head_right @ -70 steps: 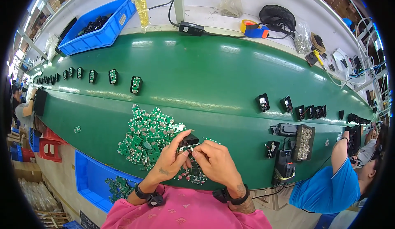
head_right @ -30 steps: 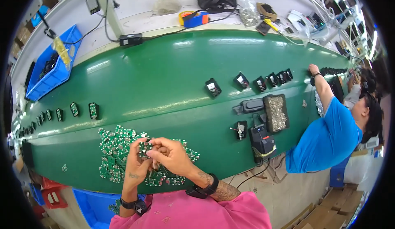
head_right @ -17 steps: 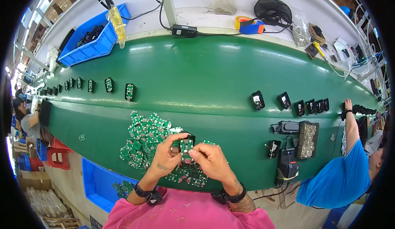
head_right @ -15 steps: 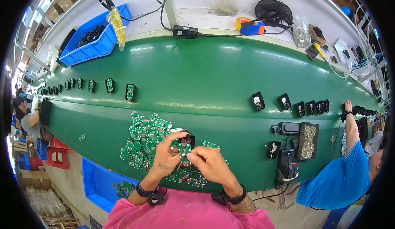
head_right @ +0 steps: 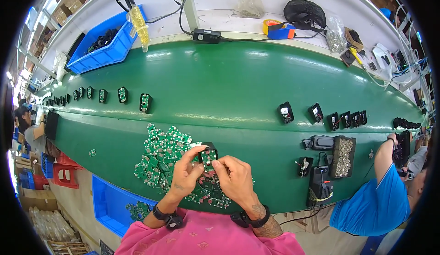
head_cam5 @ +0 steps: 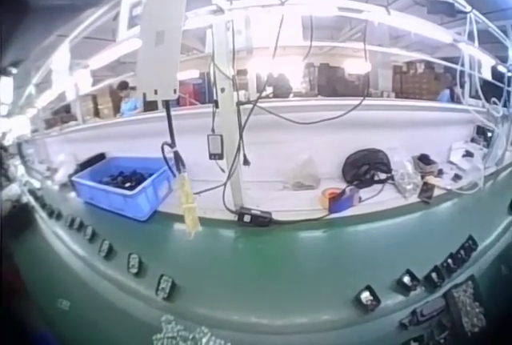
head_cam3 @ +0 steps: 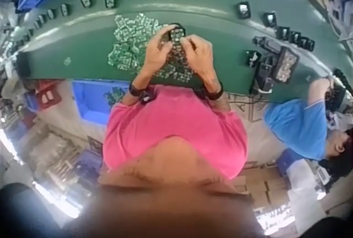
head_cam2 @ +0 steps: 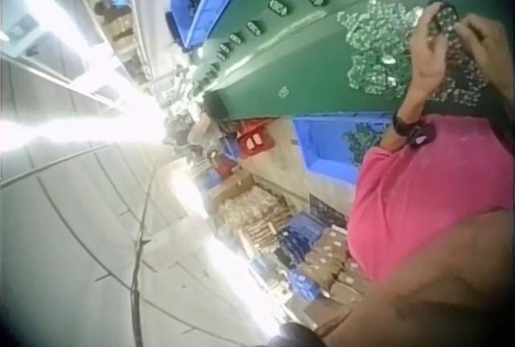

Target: The person picks up a circuit board and a black plastic housing, fits the board into the housing, and presses them together by hand. They then place the assembled unit onto the green conveyor belt and repeat the process.

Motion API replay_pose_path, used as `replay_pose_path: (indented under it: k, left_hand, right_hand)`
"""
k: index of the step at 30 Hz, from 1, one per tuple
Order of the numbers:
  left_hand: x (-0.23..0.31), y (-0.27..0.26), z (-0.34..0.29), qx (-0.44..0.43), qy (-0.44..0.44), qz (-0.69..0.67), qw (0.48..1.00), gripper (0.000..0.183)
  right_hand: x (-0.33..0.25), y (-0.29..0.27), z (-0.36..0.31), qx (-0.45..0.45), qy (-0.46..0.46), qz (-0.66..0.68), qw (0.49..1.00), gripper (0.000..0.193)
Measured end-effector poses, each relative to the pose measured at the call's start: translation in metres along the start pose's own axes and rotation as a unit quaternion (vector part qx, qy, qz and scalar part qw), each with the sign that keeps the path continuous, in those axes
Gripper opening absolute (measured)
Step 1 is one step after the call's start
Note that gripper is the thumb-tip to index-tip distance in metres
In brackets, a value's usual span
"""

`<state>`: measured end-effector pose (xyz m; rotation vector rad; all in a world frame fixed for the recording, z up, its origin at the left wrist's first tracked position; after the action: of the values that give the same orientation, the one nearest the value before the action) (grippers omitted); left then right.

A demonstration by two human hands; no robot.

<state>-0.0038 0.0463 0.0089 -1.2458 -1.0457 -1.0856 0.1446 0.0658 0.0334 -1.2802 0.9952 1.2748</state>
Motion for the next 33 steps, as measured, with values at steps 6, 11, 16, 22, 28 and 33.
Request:
replay_pose_path:
  k: [6, 11, 16, 22, 28, 33]
  left_hand:
    - [-0.002, -0.001, 0.000, -0.012, -0.038, 0.024, 0.999, 0.034]
    - [-0.010, 0.001, 0.002, 0.011, -0.071, -0.014, 0.997, 0.031]
    - [-0.016, 0.006, 0.002, -0.031, -0.103, -0.028, 0.994, 0.029]
    - [-0.003, 0.007, 0.007, -0.079, -0.101, 0.009, 0.992, 0.033]
    - [0.001, 0.005, 0.006, -0.057, -0.073, 0.069, 0.993, 0.033]
    - [0.023, 0.004, -0.001, 0.001, 0.148, 0.184, 0.972, 0.033]
  right_hand:
    - [0.004, 0.006, -0.004, 0.006, -0.055, -0.082, 0.995, 0.019]
    - [0.005, 0.006, -0.004, 0.031, -0.034, -0.083, 0.995, 0.015]
    - [0.000, 0.017, -0.001, -0.019, -0.134, -0.052, 0.989, 0.044]
    - [0.015, 0.018, -0.001, -0.051, -0.009, -0.066, 0.996, 0.038]
    - [0.011, 0.018, -0.001, -0.035, -0.061, -0.033, 0.997, 0.033]
    - [0.003, 0.017, -0.008, -0.008, -0.173, 0.012, 0.985, 0.032]
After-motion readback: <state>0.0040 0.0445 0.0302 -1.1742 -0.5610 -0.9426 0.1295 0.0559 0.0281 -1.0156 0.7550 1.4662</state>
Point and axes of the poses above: each hand's wrist, its own z-axis towards the middle knuckle, its own y-axis out of the palm, x = y × z, the point moved 8 cm from there along z, towards the middle knuckle, and after that the axes turned 14 degrees about z, right-handed, at the moved point
